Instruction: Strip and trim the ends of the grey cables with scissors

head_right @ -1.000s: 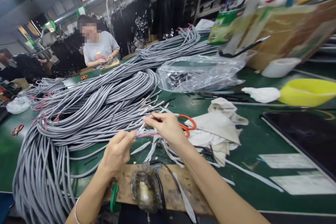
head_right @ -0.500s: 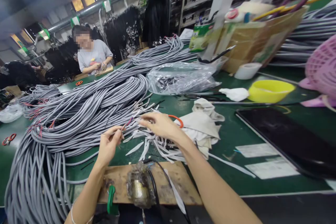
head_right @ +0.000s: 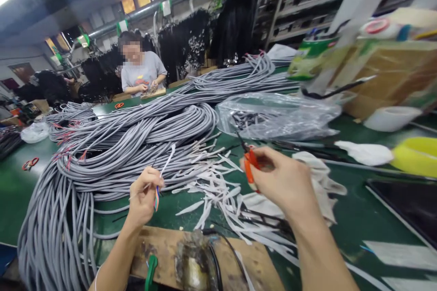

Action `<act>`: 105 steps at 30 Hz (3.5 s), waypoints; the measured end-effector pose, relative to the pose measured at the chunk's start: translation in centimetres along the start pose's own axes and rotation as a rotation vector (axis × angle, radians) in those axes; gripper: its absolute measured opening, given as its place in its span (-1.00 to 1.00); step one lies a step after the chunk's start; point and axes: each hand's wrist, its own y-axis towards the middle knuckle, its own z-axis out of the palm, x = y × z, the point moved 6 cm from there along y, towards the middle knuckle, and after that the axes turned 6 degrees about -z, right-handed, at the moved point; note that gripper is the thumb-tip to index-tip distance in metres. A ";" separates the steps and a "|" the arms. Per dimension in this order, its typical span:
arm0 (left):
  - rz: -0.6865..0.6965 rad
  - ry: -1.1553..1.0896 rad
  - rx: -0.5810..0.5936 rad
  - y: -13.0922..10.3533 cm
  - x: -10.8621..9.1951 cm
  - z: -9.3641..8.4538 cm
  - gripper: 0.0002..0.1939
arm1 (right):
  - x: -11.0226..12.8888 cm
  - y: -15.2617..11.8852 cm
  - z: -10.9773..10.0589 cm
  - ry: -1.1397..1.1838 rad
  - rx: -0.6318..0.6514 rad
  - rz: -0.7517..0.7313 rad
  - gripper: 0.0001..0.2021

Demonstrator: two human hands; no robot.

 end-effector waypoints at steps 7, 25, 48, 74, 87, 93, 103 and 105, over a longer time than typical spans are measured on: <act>0.101 0.027 -0.058 -0.5 -0.6 -0.2 -0.70 | 6.1 -4.1 5.8 0.302 0.306 -0.534 -0.68; 0.173 0.101 0.045 -0.6 -1.3 0.8 -0.66 | 7.7 -5.6 7.3 0.228 0.457 -0.656 -0.60; -0.719 -0.229 0.088 -1.4 3.4 3.5 -0.45 | 5.9 -5.3 4.7 0.709 -0.070 -0.444 -0.72; -0.722 -0.666 -0.004 -1.2 2.9 3.9 -0.50 | 4.7 -4.2 8.6 0.878 0.287 0.015 -0.55; -0.263 -0.283 -0.081 -0.4 0.8 1.3 -0.63 | 7.1 -5.3 7.0 0.293 0.189 -0.582 -0.71; -0.421 -0.358 0.039 -0.6 1.4 2.0 -0.56 | 7.0 -5.6 7.0 0.210 0.188 -0.686 -0.84; -0.343 -0.388 0.024 -0.5 1.3 2.0 -0.56 | 6.8 -6.3 7.0 0.094 0.165 -0.786 -0.85; -0.331 -0.370 0.026 -0.6 1.2 2.0 -0.57 | 6.9 -6.4 6.9 0.097 0.150 -0.795 -0.85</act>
